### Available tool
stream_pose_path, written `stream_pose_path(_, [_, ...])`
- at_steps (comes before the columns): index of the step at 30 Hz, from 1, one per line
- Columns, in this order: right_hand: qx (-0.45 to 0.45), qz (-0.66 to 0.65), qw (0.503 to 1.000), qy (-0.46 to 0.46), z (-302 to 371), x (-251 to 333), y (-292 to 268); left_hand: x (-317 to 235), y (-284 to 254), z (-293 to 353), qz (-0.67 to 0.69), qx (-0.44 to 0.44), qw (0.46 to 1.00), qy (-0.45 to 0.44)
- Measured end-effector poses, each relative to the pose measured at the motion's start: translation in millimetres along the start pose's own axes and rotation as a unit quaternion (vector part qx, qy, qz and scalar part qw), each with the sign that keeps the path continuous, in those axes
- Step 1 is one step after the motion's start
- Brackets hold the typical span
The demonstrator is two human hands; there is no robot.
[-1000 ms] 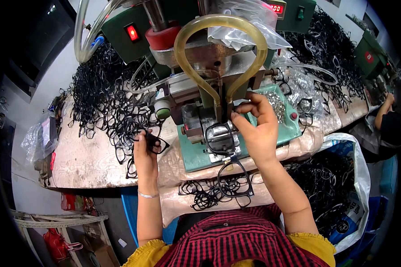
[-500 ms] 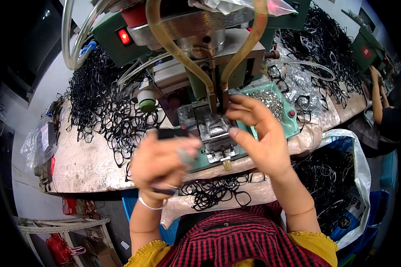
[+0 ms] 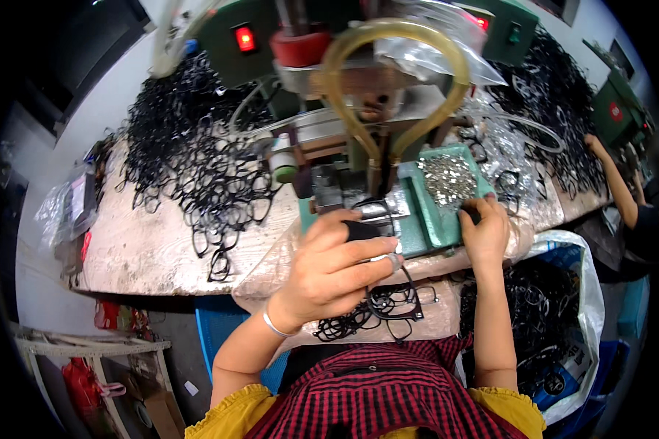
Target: The person repeatedly picks up black eyeglass frames, places them into a green press machine, and activates the press to attach small metal components. After each press, the person removes the frame and sets it aside on the table. The process is repeated continuously throughout the clip.
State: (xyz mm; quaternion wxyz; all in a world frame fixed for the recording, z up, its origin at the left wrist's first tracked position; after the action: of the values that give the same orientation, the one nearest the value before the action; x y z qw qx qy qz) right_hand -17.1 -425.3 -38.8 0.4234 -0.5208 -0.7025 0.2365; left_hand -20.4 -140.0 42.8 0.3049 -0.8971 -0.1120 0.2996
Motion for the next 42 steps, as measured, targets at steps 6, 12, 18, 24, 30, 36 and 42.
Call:
stream_pose_path(6, [0.002, -0.109, 0.990, 0.088, 8, -3, 17, -26, -6, 63, -0.053, -0.045, 0.988, -0.138])
stream_pose_path(12, [-0.101, -0.255, 0.960, 0.055, -3, 8, 5, 13, -86, 33, -0.223, -0.143, 0.925, -0.273])
stream_pose_path(18, [-0.060, -0.285, 0.954, 0.069, -18, 17, 29, 160, -58, 93, -0.423, 0.133, 0.845, -0.301])
stream_pose_path(24, [-0.126, -0.105, 0.987, 0.002, 31, -13, -8, 131, -58, 91, -0.113, -0.011, 0.903, -0.415])
stream_pose_path(30, [-0.095, -0.274, 0.957, 0.001, 21, 30, -31, 80, -64, 74, 0.220, -0.212, 0.850, -0.430])
stream_pose_path(36, [-0.040, -0.496, 0.867, 0.008, -51, 98, 1, 91, -40, 58, 0.158, -0.179, 0.870, -0.431])
stream_pose_path(42, [-0.033, -0.569, 0.821, 0.046, -47, 113, 3, 92, -28, 84, 0.170, -0.202, 0.851, -0.454])
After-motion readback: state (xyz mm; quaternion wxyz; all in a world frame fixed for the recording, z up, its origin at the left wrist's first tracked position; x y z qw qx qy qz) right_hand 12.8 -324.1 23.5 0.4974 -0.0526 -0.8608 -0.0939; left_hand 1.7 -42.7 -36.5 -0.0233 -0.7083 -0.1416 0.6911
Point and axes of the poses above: each hand's wrist, its own z-axis away from the middle knuckle, its own y-axis out of the palm, x = y × z, the point moved 1 cm from there along -z, towards the middle knuckle, and after that the axes turned 13 degrees about -y, right-handed, at the moved point
